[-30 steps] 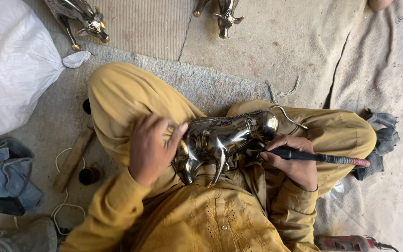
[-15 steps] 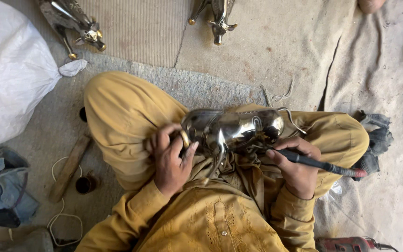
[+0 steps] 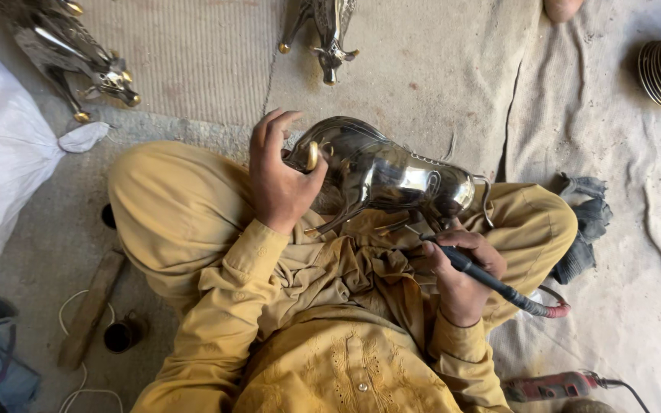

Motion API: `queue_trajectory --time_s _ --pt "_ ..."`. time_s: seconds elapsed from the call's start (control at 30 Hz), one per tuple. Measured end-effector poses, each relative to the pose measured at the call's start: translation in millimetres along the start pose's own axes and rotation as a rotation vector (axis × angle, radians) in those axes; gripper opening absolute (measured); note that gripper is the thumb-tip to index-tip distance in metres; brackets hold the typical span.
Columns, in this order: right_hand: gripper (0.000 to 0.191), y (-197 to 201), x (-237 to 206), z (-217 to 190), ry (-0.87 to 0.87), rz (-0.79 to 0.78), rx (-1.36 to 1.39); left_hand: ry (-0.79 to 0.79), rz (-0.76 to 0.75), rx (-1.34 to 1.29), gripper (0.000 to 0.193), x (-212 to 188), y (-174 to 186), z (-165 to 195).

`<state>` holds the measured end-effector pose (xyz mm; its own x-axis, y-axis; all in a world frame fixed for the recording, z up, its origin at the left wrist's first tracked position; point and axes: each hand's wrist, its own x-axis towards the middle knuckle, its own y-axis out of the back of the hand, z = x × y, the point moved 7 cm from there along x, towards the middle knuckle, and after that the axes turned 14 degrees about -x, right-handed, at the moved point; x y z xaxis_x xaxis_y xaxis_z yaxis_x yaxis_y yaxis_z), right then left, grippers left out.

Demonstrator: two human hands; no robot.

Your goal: The person sits cross-legged on the floor holding a brass bull figurine against their body and engraves decorative patterns into its surface with a handheld flex-shaft engraving tool, repositioning the figurine to work on different areas. Other engraved brass figurines and bowls lie on the cloth around them.

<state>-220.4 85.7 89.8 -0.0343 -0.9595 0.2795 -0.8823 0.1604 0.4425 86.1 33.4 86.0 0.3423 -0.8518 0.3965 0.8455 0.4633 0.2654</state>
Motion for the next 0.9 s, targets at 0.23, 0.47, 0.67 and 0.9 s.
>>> queue_trajectory --time_s 0.23,0.47,0.67,0.9 --pt "0.013 -37 34 -43 0.421 -0.028 -0.018 -0.053 -0.014 -0.054 0.046 -2 11 -11" --pt "0.012 -77 82 -55 0.270 -0.181 -0.221 -0.032 -0.089 -0.127 0.033 3 14 -26" --pt "0.014 -92 96 -61 0.186 -0.169 -0.297 -0.053 -0.067 -0.119 0.021 4 14 -32" --pt "0.012 -93 97 -52 0.143 -0.184 -0.240 -0.051 -0.073 -0.135 0.017 2 9 -36"
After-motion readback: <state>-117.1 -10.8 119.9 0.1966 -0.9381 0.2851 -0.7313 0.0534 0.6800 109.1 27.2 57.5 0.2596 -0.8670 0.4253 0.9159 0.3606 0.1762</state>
